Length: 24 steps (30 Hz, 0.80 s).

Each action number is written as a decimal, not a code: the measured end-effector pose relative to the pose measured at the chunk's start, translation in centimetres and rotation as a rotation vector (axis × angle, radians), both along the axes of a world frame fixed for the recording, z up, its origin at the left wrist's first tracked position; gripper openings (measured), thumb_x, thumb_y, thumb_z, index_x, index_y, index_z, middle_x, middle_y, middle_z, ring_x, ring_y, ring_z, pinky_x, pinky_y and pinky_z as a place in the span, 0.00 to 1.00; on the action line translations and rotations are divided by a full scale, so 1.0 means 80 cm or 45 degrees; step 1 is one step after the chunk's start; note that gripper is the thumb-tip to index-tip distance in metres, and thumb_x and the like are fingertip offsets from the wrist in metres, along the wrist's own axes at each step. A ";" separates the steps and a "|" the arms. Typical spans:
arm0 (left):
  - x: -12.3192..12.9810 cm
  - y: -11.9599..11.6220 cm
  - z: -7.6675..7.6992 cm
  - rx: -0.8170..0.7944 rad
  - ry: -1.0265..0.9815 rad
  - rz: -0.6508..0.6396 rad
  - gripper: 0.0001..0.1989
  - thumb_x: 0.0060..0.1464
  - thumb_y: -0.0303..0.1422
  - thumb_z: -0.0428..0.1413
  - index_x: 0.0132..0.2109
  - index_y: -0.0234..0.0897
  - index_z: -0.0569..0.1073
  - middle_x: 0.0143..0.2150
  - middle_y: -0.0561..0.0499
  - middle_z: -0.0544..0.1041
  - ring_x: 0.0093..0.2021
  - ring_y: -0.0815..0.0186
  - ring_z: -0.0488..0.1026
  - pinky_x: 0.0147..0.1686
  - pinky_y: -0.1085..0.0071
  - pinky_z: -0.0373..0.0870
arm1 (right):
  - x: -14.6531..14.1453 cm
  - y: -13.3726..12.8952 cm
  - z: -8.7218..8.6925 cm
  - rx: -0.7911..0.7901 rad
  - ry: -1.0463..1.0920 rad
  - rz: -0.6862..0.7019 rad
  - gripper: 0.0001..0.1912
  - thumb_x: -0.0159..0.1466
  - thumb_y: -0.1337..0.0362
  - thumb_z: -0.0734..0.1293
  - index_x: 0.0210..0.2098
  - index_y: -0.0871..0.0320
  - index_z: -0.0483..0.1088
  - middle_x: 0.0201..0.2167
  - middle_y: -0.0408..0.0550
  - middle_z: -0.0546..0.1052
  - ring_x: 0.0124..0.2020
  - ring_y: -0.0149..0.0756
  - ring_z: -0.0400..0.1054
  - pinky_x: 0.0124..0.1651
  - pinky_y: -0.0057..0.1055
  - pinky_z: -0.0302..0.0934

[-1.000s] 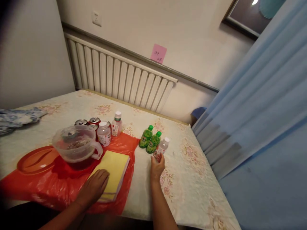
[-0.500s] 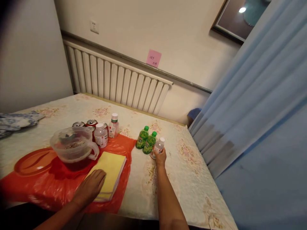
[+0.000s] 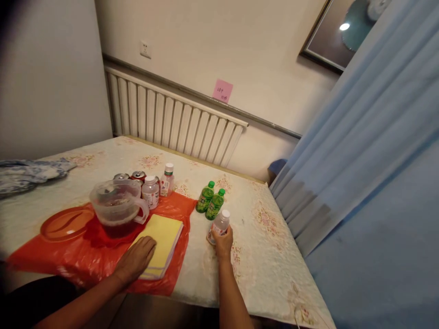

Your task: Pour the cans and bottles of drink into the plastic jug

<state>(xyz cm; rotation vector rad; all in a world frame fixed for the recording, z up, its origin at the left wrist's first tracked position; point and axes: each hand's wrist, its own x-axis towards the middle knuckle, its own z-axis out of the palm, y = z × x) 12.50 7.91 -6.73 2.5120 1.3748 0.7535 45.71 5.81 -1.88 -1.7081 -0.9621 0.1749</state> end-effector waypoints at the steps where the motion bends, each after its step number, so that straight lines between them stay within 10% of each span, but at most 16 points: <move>1: 0.001 0.001 0.001 -0.017 0.006 0.001 0.13 0.64 0.30 0.44 0.38 0.39 0.72 0.39 0.45 0.74 0.43 0.57 0.70 0.49 0.59 0.67 | -0.009 -0.011 0.001 -0.020 0.012 0.031 0.25 0.44 0.55 0.73 0.39 0.60 0.73 0.35 0.51 0.80 0.34 0.43 0.74 0.35 0.33 0.65; 7: 0.040 -0.010 0.028 -0.165 -0.210 0.096 0.15 0.62 0.31 0.46 0.52 0.33 0.71 0.49 0.39 0.75 0.50 0.55 0.73 0.52 0.57 0.70 | -0.064 -0.074 -0.002 -0.045 0.019 0.257 0.27 0.45 0.61 0.73 0.45 0.59 0.73 0.40 0.51 0.79 0.40 0.45 0.75 0.43 0.35 0.68; 14: 0.098 -0.055 0.120 -0.075 -0.463 -0.266 0.30 0.61 0.33 0.52 0.68 0.37 0.55 0.66 0.37 0.64 0.66 0.52 0.62 0.64 0.50 0.62 | -0.103 -0.118 0.008 0.066 -0.150 0.437 0.27 0.49 0.64 0.74 0.49 0.54 0.72 0.46 0.49 0.78 0.48 0.47 0.73 0.52 0.41 0.68; 24: 0.089 -0.087 0.171 0.024 -0.317 -0.602 0.18 0.58 0.25 0.53 0.54 0.40 0.71 0.49 0.45 0.76 0.51 0.56 0.69 0.54 0.57 0.68 | -0.124 -0.132 0.013 0.078 -0.263 0.540 0.22 0.51 0.62 0.74 0.45 0.53 0.71 0.41 0.46 0.77 0.42 0.43 0.73 0.46 0.39 0.70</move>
